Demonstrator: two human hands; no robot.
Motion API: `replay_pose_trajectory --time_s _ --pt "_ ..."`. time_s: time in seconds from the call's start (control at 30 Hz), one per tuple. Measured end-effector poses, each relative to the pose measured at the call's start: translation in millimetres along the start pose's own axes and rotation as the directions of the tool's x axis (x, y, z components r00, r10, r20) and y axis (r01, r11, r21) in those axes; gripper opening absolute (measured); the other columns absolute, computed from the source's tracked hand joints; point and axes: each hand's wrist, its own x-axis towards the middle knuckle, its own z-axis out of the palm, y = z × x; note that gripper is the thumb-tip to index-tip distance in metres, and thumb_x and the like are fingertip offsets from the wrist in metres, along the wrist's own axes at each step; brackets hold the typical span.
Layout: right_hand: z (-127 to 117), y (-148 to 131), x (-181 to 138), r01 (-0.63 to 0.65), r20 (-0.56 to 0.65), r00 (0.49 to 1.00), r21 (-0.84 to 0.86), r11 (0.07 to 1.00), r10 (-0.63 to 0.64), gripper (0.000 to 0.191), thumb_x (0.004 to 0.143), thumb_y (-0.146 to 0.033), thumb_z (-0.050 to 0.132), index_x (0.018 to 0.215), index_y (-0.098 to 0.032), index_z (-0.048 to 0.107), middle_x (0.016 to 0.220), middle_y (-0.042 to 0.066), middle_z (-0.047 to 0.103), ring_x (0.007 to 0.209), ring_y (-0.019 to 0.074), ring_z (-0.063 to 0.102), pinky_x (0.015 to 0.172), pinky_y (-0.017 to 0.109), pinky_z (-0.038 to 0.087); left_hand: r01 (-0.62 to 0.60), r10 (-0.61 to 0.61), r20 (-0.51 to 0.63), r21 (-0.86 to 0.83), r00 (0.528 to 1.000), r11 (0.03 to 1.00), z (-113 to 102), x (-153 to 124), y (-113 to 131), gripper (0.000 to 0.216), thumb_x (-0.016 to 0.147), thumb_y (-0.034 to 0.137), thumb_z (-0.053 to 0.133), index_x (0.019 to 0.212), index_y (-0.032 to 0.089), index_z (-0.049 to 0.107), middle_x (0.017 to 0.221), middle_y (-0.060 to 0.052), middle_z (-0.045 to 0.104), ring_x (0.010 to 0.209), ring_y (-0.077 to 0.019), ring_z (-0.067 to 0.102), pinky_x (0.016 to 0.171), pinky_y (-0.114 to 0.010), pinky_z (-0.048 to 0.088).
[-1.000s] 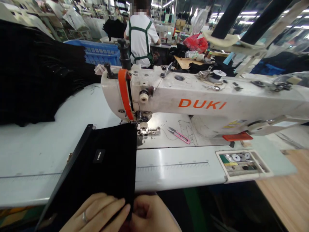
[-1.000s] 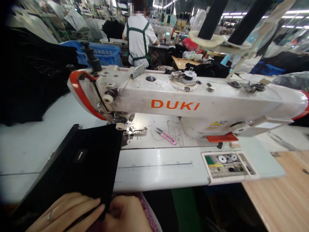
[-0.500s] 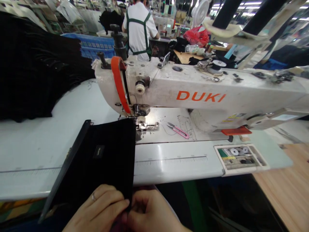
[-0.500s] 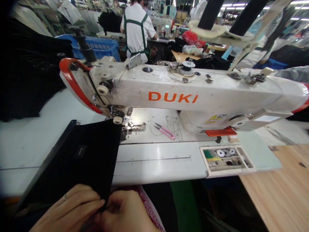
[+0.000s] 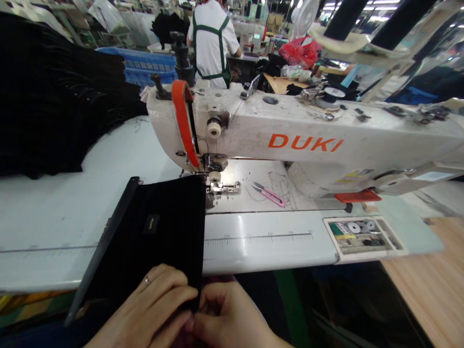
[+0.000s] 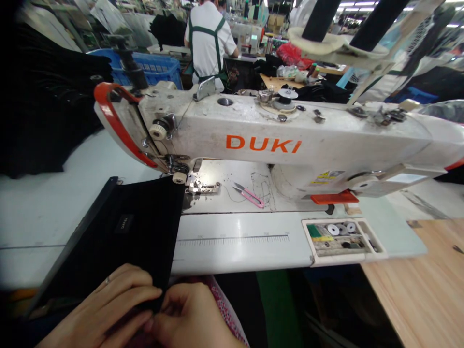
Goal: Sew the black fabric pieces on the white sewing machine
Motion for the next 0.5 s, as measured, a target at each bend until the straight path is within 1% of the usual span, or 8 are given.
replay_pose_trajectory --time_s 0.07,0.17,0.23,0.3,0.37,0.43,0.5 --pt "0.5 -1.8 -0.6 0.018 -0.004 1.000 0.006 1.000 -0.018 0.050 0.068 -0.059 0.088 0.067 -0.019 0.056 0.064 -0.003 0.061 0.056 0.0090 0.050 0.053 0.022 0.035 -0.043 0.043 -0.012 0.042 0.999 0.998 5.3 -3.7 -1.5 0.025 0.102 0.014 0.049 0.117 0.020 0.068 0.109 -0.004 0.070 0.106 -0.0176 0.062 0.099 -0.025 0.049" --pt "0.7 -2.0 -0.9 0.016 -0.010 1.000 0.015 1.000 -0.016 0.049 0.068 -0.058 0.087 0.066 -0.020 0.057 0.060 -0.005 0.056 0.054 0.0086 0.047 0.051 0.022 0.033 -0.136 0.145 -0.057 0.140 0.988 0.981 14.9 -7.0 -0.1 0.036 0.101 0.007 0.039 0.109 0.023 0.071 0.108 -0.002 0.072 0.104 -0.0180 0.063 0.108 -0.031 0.045" --pt "0.4 -1.5 -1.0 0.009 -0.018 1.000 0.003 1.000 -0.009 0.049 0.067 -0.058 0.088 0.065 -0.020 0.057 0.057 -0.007 0.053 0.053 0.0082 0.044 0.051 0.022 0.032 -0.162 0.178 -0.073 0.181 0.981 0.970 18.3 -7.9 1.7 0.034 0.101 0.009 0.041 0.107 0.023 0.071 0.104 -0.001 0.072 0.100 -0.0181 0.063 0.109 -0.034 0.047" --pt "-0.1 -1.3 -1.2 0.011 -0.029 1.000 -0.018 1.000 -0.012 0.048 0.068 -0.056 0.088 0.064 -0.020 0.056 0.055 -0.007 0.052 0.052 0.0078 0.043 0.051 0.023 0.030 -0.169 0.193 -0.094 0.218 0.977 0.961 18.6 -9.8 2.8 0.027 0.102 0.015 0.046 0.108 0.023 0.071 0.101 -0.002 0.071 0.099 -0.0190 0.064 0.107 -0.037 0.050" --pt "-0.4 -2.4 -1.6 0.004 -0.030 1.000 -0.024 1.000 -0.005 0.047 0.067 -0.055 0.088 0.064 -0.020 0.057 0.057 -0.007 0.054 0.052 0.0079 0.044 0.050 0.023 0.030 -0.172 0.204 -0.101 0.262 0.974 0.950 17.1 -14.4 2.5 0.021 0.102 0.017 0.051 0.109 0.022 0.070 0.103 -0.003 0.070 0.103 -0.0199 0.064 0.108 -0.039 0.050" --pt "-0.3 -4.8 -2.1 -0.016 -0.026 1.000 -0.015 1.000 0.016 0.048 0.065 -0.056 0.088 0.064 -0.020 0.056 0.059 -0.006 0.057 0.051 0.0080 0.046 0.049 0.023 0.029 -0.154 0.185 -0.081 0.288 0.979 0.945 16.3 -21.5 1.2 0.021 0.101 0.015 0.052 0.110 0.021 0.070 0.105 -0.003 0.071 0.107 -0.0204 0.065 0.110 -0.039 0.049" --pt "0.4 -7.9 -2.6 -0.037 -0.016 0.999 -0.006 0.999 0.037 0.049 0.064 -0.058 0.089 0.065 -0.020 0.057 0.059 -0.005 0.059 0.050 0.0078 0.045 0.049 0.023 0.030 -0.126 0.149 -0.051 0.309 0.988 0.943 17.0 -29.3 -0.2 0.024 0.101 0.013 0.048 0.109 0.020 0.071 0.106 -0.003 0.072 0.108 -0.0208 0.065 0.111 -0.039 0.048"
